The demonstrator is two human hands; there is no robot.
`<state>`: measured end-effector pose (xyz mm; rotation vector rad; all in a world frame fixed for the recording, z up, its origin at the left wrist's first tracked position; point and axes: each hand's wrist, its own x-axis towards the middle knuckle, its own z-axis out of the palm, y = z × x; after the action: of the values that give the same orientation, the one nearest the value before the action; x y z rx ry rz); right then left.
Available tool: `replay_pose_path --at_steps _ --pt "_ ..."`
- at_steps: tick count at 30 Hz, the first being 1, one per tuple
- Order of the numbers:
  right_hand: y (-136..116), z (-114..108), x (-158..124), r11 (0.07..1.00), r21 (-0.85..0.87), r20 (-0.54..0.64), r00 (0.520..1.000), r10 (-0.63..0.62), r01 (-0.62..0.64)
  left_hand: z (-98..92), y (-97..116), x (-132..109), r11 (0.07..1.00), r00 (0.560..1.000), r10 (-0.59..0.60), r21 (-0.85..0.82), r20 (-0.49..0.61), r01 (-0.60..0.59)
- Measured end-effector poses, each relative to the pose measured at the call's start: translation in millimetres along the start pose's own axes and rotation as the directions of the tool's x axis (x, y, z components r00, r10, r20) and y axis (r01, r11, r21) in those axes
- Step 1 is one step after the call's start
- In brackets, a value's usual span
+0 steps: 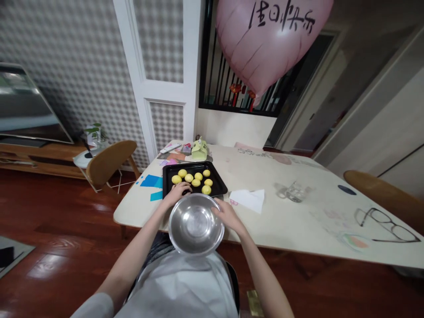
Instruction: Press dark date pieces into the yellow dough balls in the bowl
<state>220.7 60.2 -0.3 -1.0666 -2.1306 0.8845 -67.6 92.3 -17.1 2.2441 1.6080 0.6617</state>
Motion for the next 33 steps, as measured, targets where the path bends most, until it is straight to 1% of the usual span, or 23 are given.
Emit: replay_pose_path --at_steps 3,5,7,8,9,11,12,14,17,21,25,27,30,33 --pt "4.6 8.2 5.4 0.998 0.061 0.017 1.000 -0.002 0.001 2.0 -0.9 1.0 1.000 0.999 0.001 0.024 -0.049 0.001" --pt "8.2 8.4 11.5 1.000 0.021 -0.049 0.999 -0.003 0.004 3.1 -2.3 1.0 0.999 0.997 0.012 0.032 -0.076 -0.010" --pt "15.5 7.0 17.5 0.993 -0.116 -0.175 0.983 -0.052 0.032 3.6 -3.8 0.7 0.999 0.995 0.025 0.030 -0.096 -0.022" --pt "20.9 6.5 20.1 0.974 -0.221 -0.226 0.969 -0.099 0.048 3.7 -4.5 0.6 0.999 0.994 0.028 0.026 -0.105 -0.025" --pt "27.3 6.4 22.3 0.941 -0.333 -0.247 0.957 -0.152 0.064 3.8 -5.3 0.4 0.999 0.993 0.030 0.021 -0.113 -0.028" --pt "41.4 8.0 25.2 0.851 -0.520 -0.214 0.954 -0.210 0.070 3.8 -7.0 0.4 0.999 0.991 0.038 0.012 -0.125 -0.037" --pt "48.0 9.7 25.8 0.812 -0.581 -0.190 0.960 -0.207 0.060 3.8 -7.9 0.4 0.999 0.991 0.043 0.010 -0.127 -0.042" --pt "57.7 14.1 26.1 0.762 -0.647 -0.161 0.969 -0.188 0.040 3.6 -10.0 0.8 0.998 0.991 0.056 0.009 -0.121 -0.055" --pt "61.1 20.5 25.0 0.734 -0.679 -0.161 0.967 -0.196 0.036 3.4 -13.8 1.7 0.997 0.991 0.071 0.008 -0.113 -0.070" --pt "55.8 25.6 18.7 0.716 -0.697 -0.171 0.964 -0.203 0.028 2.5 -22.7 3.0 0.993 0.985 0.115 -0.017 -0.128 -0.118" --pt "55.7 30.5 5.0 0.735 -0.676 -0.180 0.958 -0.224 0.045 -0.8 -33.3 3.9 0.971 0.973 0.217 -0.082 -0.084 -0.224" --pt "56.2 32.7 -0.8 0.758 -0.650 -0.196 0.952 -0.235 0.054 -2.8 -36.1 4.2 0.965 0.968 0.238 -0.095 -0.076 -0.245" --pt "54.0 34.5 -4.8 0.783 -0.620 -0.218 0.947 -0.237 0.053 -6.0 -33.7 3.8 0.953 0.957 0.262 -0.120 -0.125 -0.277" --pt "49.5 36.1 -5.9 0.800 -0.598 -0.234 0.944 -0.234 0.050 -9.5 -21.9 0.7 0.927 0.925 0.290 -0.170 -0.244 -0.336"
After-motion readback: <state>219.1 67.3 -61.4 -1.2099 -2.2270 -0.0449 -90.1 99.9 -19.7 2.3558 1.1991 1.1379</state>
